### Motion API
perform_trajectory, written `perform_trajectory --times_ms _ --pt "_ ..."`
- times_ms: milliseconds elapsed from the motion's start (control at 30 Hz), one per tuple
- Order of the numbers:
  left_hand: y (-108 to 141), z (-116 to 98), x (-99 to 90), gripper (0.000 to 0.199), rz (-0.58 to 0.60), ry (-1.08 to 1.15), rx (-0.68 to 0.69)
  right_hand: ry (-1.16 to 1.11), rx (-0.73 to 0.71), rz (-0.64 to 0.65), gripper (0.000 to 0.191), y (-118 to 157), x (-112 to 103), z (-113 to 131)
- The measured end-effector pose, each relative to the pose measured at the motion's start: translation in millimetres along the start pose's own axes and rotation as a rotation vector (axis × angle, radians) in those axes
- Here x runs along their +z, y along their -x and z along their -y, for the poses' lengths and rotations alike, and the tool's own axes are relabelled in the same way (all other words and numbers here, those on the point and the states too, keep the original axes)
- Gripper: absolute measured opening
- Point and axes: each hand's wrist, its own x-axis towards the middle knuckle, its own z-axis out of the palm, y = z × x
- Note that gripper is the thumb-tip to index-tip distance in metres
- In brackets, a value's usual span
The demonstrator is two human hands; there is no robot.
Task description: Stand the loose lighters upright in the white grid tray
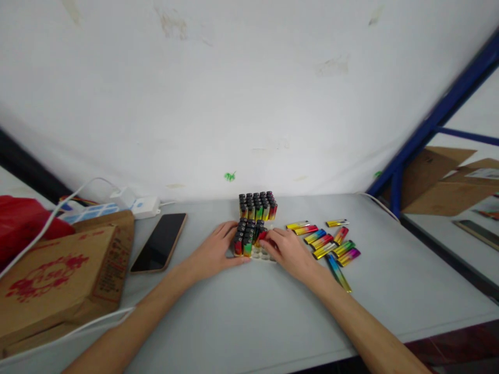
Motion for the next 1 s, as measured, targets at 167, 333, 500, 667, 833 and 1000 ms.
perform_trajectory --times_ms 167,333,500,667,833,1000 --pt "0.1 1.1 0.5 0.070 -0.005 0.003 0.011 0.047 -0.002 0.036 0.020 -1.1 2.6 7.8" --pt "0.3 2.5 0.6 0.072 -0.004 -0.012 0.021 -0.056 0.006 -0.019 0.038 -0.4 -8.2 -2.7" --pt "0.5 0.7 -0.4 0.073 0.024 -0.027 0.009 0.000 0.156 -0.212 0.024 4.9 -19.4 -56.6" --pt "0.3 -0.1 -0.4 0.074 0.031 -0.036 0.001 0.053 0.282 -0.047 0.024 16.2 -25.1 -101.1" --pt "-0.4 -0.6 -1.3 0.073 0.025 -0.013 -0.001 0.031 0.306 0.022 0.029 17.1 -30.2 -104.2" --pt "0.1 -1.0 -2.1 0.073 0.024 -0.012 -0.002 0.027 0.343 -0.012 0.022 16.9 -26.3 -105.0"
